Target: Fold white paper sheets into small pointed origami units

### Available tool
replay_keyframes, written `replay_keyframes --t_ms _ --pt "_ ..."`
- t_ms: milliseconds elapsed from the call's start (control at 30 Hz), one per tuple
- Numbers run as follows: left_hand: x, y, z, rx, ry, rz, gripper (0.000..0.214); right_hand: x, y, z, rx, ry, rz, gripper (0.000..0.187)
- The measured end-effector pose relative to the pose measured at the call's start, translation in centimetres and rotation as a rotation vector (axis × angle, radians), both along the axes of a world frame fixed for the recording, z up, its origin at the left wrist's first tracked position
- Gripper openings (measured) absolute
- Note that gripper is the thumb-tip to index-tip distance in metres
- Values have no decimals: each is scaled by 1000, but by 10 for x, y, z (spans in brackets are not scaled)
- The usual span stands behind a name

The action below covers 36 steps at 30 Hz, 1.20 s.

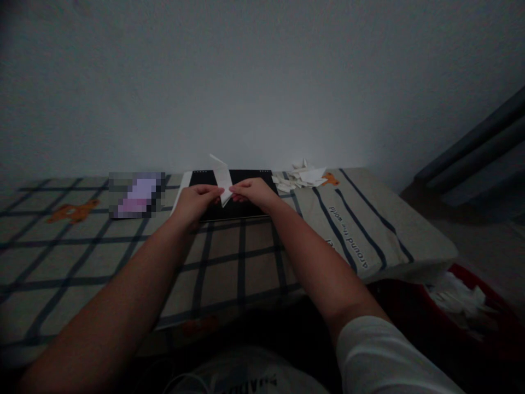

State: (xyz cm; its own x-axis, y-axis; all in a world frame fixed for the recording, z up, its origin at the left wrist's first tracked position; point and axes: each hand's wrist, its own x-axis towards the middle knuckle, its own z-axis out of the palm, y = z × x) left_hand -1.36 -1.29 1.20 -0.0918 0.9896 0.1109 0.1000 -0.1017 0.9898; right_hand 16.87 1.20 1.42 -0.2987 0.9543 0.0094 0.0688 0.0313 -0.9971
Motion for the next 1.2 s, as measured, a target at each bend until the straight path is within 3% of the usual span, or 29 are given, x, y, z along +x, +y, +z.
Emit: replay_keyframes --t_ms 200,367,500,733,933,1200 --pt "1 1 1 -7 16 7 17 -5 -4 4 46 -15 -70 14" --pt "1 4 -3 3 17 5 20 -3 -6 4 -19 20 6 11" --pt "1 3 -4 0 -3 -9 23 -3 -2 1 23 -5 -30 12" --pt "3 1 0 -158 -109 -109 19 -5 0 0 93 -16 -131 8" --pt "3 0 -1 -73 -74 -52 13 -5 -4 2 -57 76 -42 10" --pt "3 2 -6 -14 -27 -58 15 -7 -4 0 -71 112 -19 14"
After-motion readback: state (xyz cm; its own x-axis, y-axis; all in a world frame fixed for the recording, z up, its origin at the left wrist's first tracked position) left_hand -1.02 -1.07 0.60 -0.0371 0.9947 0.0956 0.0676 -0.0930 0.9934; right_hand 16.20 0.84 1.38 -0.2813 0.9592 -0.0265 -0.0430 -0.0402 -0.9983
